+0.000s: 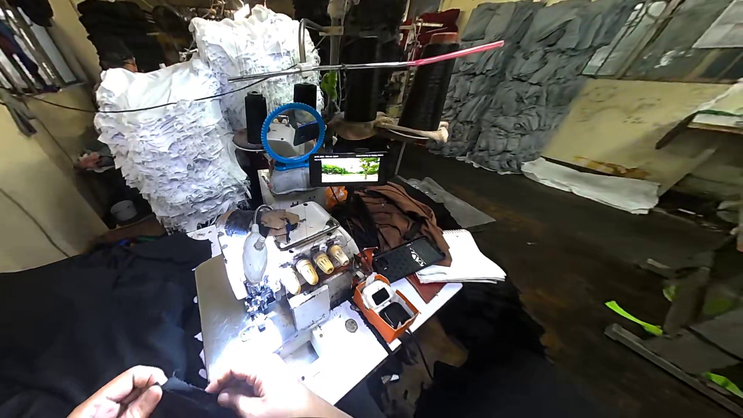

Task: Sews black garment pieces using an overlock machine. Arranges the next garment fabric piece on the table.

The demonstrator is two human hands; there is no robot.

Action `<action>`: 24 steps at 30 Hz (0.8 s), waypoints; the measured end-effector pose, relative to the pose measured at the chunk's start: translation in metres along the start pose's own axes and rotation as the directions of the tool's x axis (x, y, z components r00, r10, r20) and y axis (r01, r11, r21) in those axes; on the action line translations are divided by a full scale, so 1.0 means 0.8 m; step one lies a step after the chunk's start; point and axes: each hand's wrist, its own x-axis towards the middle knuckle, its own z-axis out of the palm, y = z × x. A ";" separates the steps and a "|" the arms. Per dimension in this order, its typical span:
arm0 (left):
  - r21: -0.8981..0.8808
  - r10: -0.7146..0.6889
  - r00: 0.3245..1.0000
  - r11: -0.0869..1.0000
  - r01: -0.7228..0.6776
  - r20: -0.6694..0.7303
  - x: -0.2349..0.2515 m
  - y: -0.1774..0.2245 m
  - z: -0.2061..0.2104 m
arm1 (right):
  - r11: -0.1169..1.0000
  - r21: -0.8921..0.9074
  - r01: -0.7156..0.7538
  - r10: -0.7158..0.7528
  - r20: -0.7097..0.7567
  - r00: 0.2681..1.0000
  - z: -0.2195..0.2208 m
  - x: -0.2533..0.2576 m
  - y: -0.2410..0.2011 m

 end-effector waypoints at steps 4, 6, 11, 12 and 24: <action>-0.026 -0.003 1.000 1.000 0.003 0.003 0.001 0.001 0.001 | 0.996 0.090 0.008 -0.007 -0.013 1.000 -0.001 0.001 0.005; -0.039 0.002 1.000 0.999 -0.002 -0.012 0.001 0.003 0.001 | 0.996 0.078 0.037 -0.034 -0.031 0.999 0.000 0.003 0.006; -0.043 0.021 1.000 0.999 -0.021 -0.013 -0.001 0.001 0.001 | 0.994 -0.025 0.110 -0.111 -0.025 0.994 0.001 0.004 0.010; -0.048 0.024 1.000 0.999 -0.024 -0.006 -0.001 0.001 0.000 | 0.992 -0.061 0.114 -0.115 -0.024 0.993 0.001 0.004 0.009; -0.034 0.032 0.999 0.999 -0.033 -0.035 -0.003 0.010 0.002 | 0.968 -0.173 0.181 -0.173 0.061 0.983 0.005 0.004 -0.004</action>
